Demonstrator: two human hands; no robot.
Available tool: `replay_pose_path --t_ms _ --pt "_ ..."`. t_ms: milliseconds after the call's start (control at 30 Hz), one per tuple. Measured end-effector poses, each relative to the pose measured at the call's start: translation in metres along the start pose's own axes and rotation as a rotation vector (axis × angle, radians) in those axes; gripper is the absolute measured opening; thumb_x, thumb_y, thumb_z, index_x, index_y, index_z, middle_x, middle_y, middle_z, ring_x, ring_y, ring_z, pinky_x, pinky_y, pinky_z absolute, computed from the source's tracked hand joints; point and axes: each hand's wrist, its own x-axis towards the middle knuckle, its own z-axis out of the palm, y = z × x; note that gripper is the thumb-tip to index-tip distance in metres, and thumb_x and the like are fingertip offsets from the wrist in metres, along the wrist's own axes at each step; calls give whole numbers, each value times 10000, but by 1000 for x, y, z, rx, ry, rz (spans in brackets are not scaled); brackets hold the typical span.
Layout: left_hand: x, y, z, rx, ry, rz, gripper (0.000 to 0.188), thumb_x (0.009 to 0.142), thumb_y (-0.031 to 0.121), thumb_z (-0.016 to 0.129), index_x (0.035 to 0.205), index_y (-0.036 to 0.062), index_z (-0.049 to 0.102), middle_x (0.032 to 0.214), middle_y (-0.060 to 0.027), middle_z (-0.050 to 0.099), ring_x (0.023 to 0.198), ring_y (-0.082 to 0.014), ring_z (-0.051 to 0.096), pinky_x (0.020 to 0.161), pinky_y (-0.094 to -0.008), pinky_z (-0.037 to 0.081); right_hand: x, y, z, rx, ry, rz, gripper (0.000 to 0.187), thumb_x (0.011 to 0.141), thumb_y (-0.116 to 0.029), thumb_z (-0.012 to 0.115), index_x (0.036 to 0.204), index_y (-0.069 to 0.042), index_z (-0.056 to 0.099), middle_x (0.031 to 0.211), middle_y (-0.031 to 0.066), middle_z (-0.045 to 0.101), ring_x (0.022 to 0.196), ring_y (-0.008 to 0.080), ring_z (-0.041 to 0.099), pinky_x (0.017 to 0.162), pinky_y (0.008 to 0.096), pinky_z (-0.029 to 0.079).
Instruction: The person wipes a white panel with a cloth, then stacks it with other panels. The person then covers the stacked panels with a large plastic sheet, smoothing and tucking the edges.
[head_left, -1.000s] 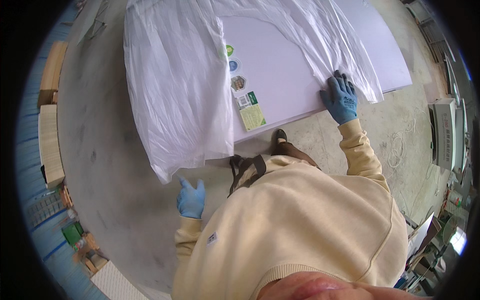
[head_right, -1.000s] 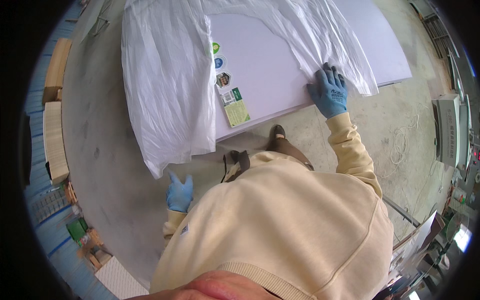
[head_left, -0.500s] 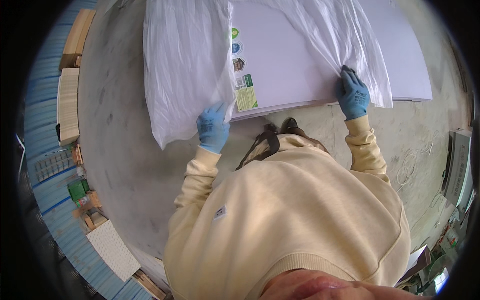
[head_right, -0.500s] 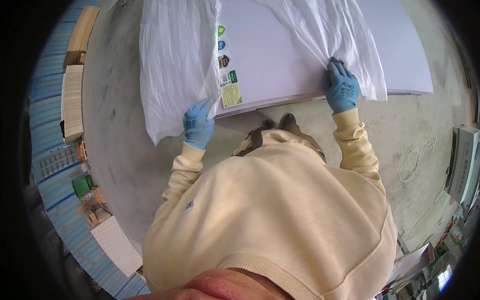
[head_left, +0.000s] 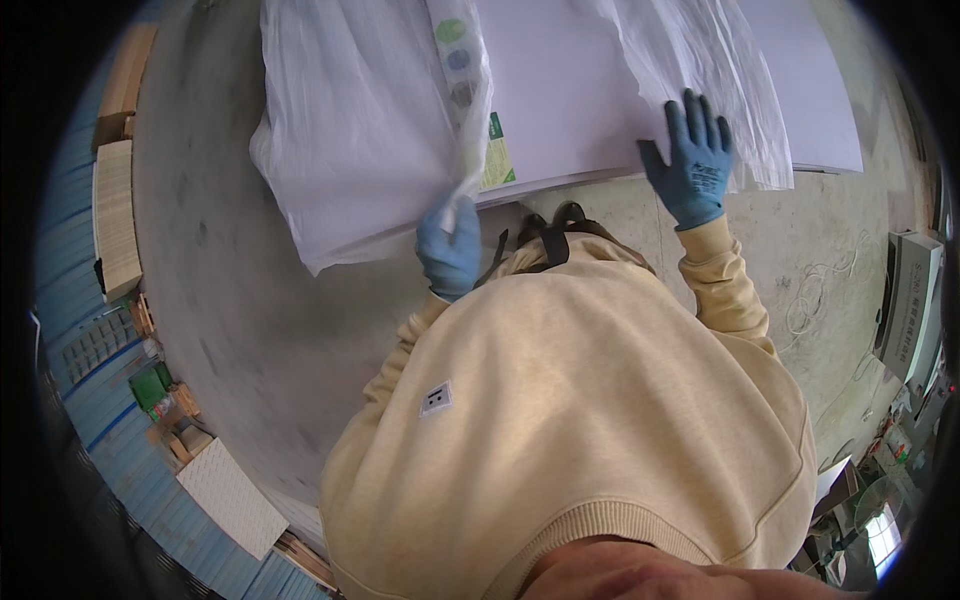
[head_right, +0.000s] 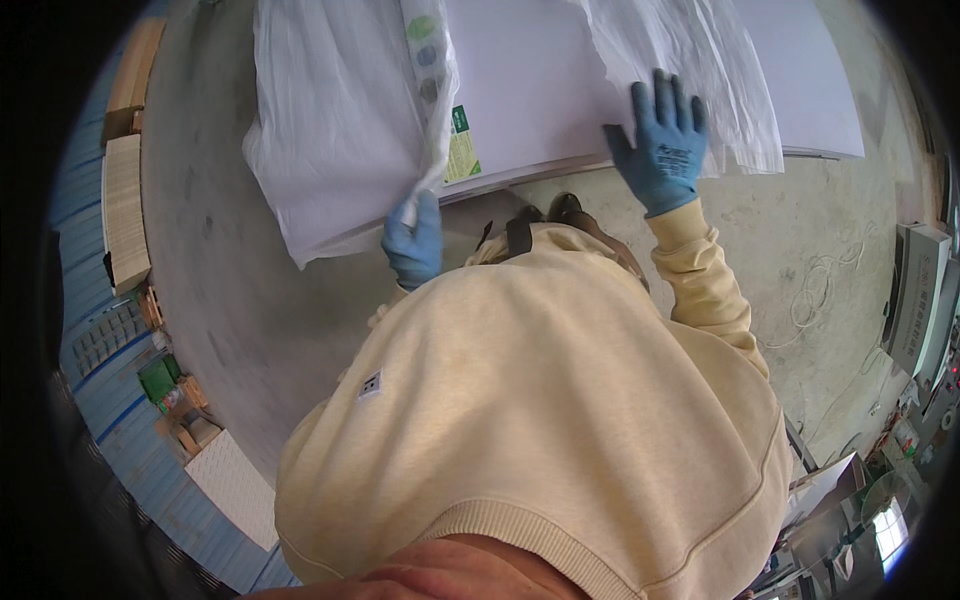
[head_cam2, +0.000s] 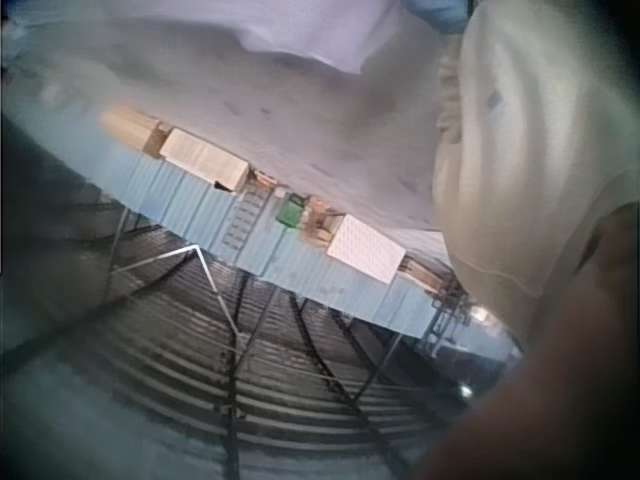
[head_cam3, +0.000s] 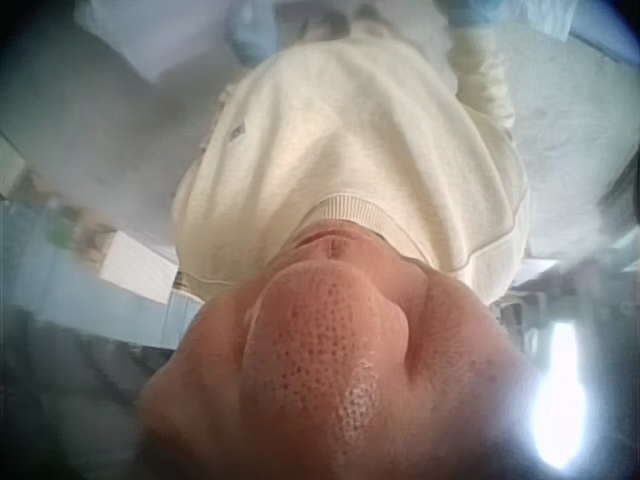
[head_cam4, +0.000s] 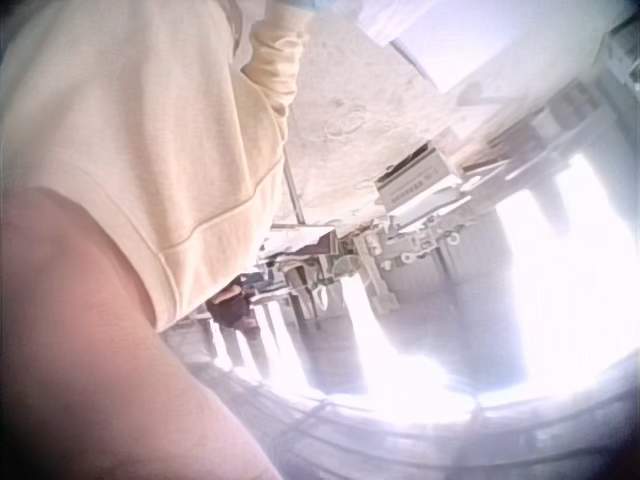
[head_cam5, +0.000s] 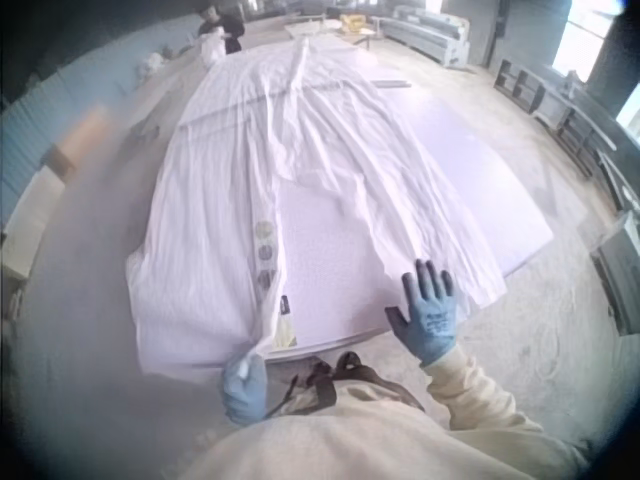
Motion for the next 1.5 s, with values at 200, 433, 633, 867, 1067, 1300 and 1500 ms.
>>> replay_pose_path --t_ms 200,433,633,867,1067,1300,1500 --pt "20 -12 -13 -602 336 -476 535 1081 523 734 1218 9 785 1097 -12 761 997 -161 668 946 -348 541 20 -100 32 365 -235 -464 741 883 -415 844 1511 -84 633 1745 173 461 1618 379 419 1306 588 334" --pt "14 -12 -29 -700 221 -498 554 1077 581 714 1139 31 755 961 19 652 812 -112 535 678 -319 438 40 -156 58 537 -162 -730 823 746 -453 888 1442 -72 671 1643 180 549 1570 351 476 1267 622 397" --pt "6 -30 -30 -657 150 -436 479 1099 506 713 1158 32 756 910 26 630 780 -126 533 657 -338 446 31 -186 60 401 8 -728 518 845 -255 742 1326 -64 715 1511 184 648 1490 362 553 1214 601 476" --pt "10 -71 -33 -456 64 -191 414 1109 280 685 1362 -47 711 1207 -176 771 1072 -268 717 951 -407 588 32 -176 52 495 141 -735 192 903 -111 743 1091 -76 760 1471 149 713 1388 331 662 1147 529 558" --pt "13 -2 -52 91 -318 241 456 1001 206 767 1356 -73 706 1346 -265 735 1172 -414 732 987 -448 583 29 -86 37 314 71 -678 178 876 -85 764 1051 -59 783 1530 142 663 1445 340 606 1148 547 562" --pt "51 75 -39 328 -442 720 524 940 201 797 1393 -47 703 1421 -279 696 1288 -462 676 1103 -514 537 -6 -42 12 151 -176 -430 390 836 -153 775 1214 -58 770 1605 142 610 1518 348 535 1241 589 463" --pt "68 52 72 548 -600 979 679 939 352 751 1527 38 623 1620 -264 531 1533 -460 461 1265 -631 339 -22 -28 -55 477 201 -496 348 958 -118 712 1276 11 659 1474 249 710 1310 435 714 1129 571 551"
